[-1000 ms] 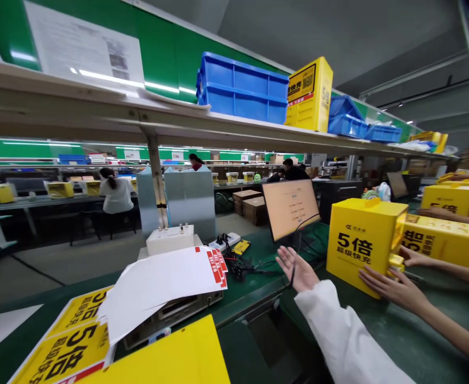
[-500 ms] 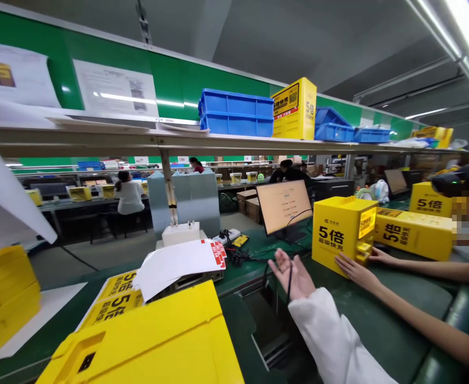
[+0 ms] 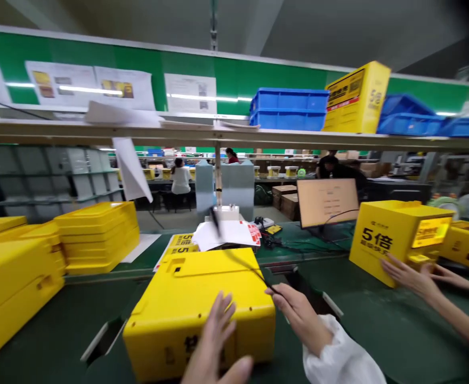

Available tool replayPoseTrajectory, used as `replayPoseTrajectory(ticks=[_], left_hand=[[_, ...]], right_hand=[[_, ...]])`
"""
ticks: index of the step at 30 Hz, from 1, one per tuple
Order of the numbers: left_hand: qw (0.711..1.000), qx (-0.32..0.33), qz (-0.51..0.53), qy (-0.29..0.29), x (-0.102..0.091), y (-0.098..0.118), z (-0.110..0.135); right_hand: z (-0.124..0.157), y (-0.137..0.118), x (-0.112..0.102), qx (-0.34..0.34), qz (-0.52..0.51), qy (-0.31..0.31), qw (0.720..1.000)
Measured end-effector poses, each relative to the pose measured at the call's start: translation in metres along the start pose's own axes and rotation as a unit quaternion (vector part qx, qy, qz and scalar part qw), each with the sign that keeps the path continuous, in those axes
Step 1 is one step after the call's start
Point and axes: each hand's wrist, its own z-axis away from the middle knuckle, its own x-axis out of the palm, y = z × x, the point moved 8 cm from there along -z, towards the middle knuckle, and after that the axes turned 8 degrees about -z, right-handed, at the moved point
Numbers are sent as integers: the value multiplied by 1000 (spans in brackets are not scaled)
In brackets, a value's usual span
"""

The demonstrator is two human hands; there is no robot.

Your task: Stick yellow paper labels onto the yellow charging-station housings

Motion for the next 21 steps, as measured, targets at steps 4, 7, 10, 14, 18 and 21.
replayPoseTrajectory(ticks=[4, 7, 10, 14, 18, 21], left_hand=[[984, -50, 173, -14, 40, 12, -33], [972, 48, 207, 100, 20, 29, -43], [974, 62, 175, 132, 9, 21, -35], [983, 68, -23, 171, 1, 8, -25], [972, 91, -120, 180, -21, 11, -34], [961, 123, -151, 196, -59, 22, -34]], right_hand=[[13, 2, 23, -23, 79, -78, 993], [17, 0, 22, -30, 104, -94, 990], [9, -35, 31, -89, 112, -51, 988], [-14, -97, 87, -132, 92, 0, 987], [-51, -121, 168, -92, 135, -123, 979], [-93, -114, 204, -99, 219, -214, 947]])
